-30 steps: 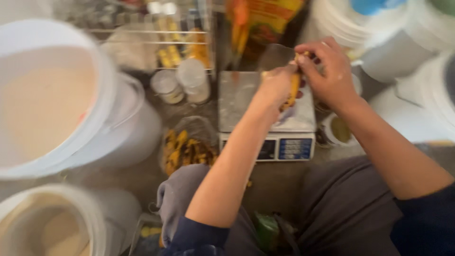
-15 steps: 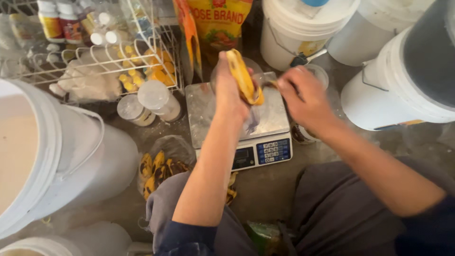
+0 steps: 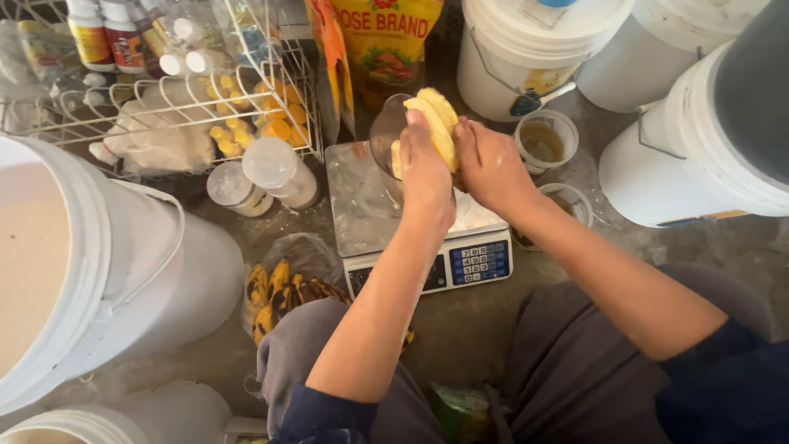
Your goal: The person peels multiple bananas by hand and places them into a blender jar on a digital scale. They discard the peels into a plastic bag and later handle small bottles and a bag of powder, placing them into a bucket.
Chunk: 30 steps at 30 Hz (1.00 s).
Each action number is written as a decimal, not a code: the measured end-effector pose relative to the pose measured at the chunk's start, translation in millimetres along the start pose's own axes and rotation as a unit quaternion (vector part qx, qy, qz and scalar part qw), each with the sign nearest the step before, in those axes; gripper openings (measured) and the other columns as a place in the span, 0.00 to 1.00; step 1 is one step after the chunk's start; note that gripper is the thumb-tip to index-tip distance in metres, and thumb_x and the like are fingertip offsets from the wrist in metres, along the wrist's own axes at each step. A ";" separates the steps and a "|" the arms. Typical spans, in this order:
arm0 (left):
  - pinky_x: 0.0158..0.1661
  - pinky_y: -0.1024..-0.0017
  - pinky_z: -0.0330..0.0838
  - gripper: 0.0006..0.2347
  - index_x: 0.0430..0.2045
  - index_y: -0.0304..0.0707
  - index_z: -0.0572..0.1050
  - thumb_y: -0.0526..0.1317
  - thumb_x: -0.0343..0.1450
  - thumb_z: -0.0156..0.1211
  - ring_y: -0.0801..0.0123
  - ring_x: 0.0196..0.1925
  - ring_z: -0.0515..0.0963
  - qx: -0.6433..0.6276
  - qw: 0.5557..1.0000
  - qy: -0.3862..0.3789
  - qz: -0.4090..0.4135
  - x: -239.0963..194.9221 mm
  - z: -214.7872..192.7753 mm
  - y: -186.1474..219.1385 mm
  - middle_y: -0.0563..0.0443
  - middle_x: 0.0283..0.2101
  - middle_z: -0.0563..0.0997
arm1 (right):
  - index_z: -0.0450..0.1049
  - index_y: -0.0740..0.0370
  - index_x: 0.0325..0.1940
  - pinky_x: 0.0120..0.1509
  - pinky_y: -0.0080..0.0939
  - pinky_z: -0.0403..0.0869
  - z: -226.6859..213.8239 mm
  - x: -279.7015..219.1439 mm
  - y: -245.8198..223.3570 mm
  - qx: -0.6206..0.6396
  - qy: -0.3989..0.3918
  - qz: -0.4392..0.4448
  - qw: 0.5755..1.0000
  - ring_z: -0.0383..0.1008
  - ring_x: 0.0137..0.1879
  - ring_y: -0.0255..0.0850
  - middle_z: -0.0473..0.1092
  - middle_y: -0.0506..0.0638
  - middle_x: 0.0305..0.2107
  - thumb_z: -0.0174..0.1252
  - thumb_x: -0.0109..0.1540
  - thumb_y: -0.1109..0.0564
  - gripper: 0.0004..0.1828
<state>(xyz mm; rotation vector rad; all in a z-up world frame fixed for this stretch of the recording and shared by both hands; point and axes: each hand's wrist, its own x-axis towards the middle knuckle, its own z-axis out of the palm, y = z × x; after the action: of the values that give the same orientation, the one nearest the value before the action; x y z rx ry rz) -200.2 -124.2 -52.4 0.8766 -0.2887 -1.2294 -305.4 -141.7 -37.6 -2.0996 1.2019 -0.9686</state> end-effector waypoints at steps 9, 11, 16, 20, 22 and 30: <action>0.46 0.68 0.73 0.21 0.48 0.29 0.75 0.51 0.70 0.60 0.66 0.44 0.81 0.188 0.980 -0.048 0.049 -3.3 2.1 41.1 0.44 0.44 0.83 | 0.67 0.69 0.41 0.45 0.60 0.68 -20.3 11.0 -6.6 -0.097 0.055 -0.127 0.986 0.71 0.41 0.66 0.70 0.67 0.32 0.45 0.77 0.53 0.18; 0.44 0.67 0.76 0.18 0.45 0.25 0.76 0.43 0.69 0.68 0.64 0.42 0.81 0.214 0.971 -0.056 0.092 -4.8 -0.6 40.8 0.41 0.42 0.83 | 0.68 0.70 0.41 0.42 0.58 0.69 -20.6 11.3 -13.6 -0.070 0.057 -0.085 0.992 0.72 0.40 0.63 0.71 0.66 0.31 0.46 0.77 0.52 0.18; 0.45 0.62 0.81 0.16 0.45 0.23 0.74 0.37 0.69 0.67 0.57 0.43 0.83 -0.066 0.991 -0.112 -0.036 6.2 -11.0 33.4 0.40 0.44 0.81 | 0.75 0.63 0.44 0.26 0.42 0.71 -23.7 20.5 -23.7 0.423 0.020 0.269 0.865 0.74 0.28 0.40 0.75 0.52 0.29 0.46 0.70 0.47 0.19; 0.50 0.63 0.81 0.16 0.48 0.24 0.73 0.33 0.68 0.67 0.58 0.48 0.83 -0.075 0.997 -0.030 0.000 13.8 -13.7 25.1 0.41 0.48 0.80 | 0.73 0.63 0.39 0.22 0.38 0.74 -25.5 19.4 -21.2 0.368 -0.006 0.268 0.890 0.73 0.20 0.38 0.73 0.51 0.25 0.45 0.69 0.38 0.26; 0.51 0.63 0.80 0.17 0.49 0.24 0.72 0.33 0.69 0.66 0.58 0.49 0.83 -0.100 0.995 -0.018 0.022 14.8 -18.2 23.7 0.40 0.49 0.80 | 0.70 0.67 0.36 0.22 0.37 0.70 -22.9 14.0 -19.1 0.218 -0.041 0.205 0.953 0.71 0.20 0.37 0.70 0.53 0.22 0.51 0.71 0.40 0.26; 0.45 0.68 0.78 0.19 0.53 0.28 0.72 0.43 0.72 0.61 0.62 0.45 0.83 -0.097 0.985 -0.035 -0.140 17.2 -15.4 30.0 0.43 0.48 0.80 | 0.71 0.61 0.44 0.21 0.33 0.57 -15.9 12.2 -20.5 0.463 -0.026 0.181 0.867 0.59 0.19 0.30 0.65 0.44 0.24 0.52 0.73 0.44 0.17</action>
<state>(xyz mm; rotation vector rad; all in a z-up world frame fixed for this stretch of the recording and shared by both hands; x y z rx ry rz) -163.6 -131.1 -45.3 0.7219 -0.1005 -1.5242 -303.5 -144.4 -9.2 -1.0835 0.7983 -1.0127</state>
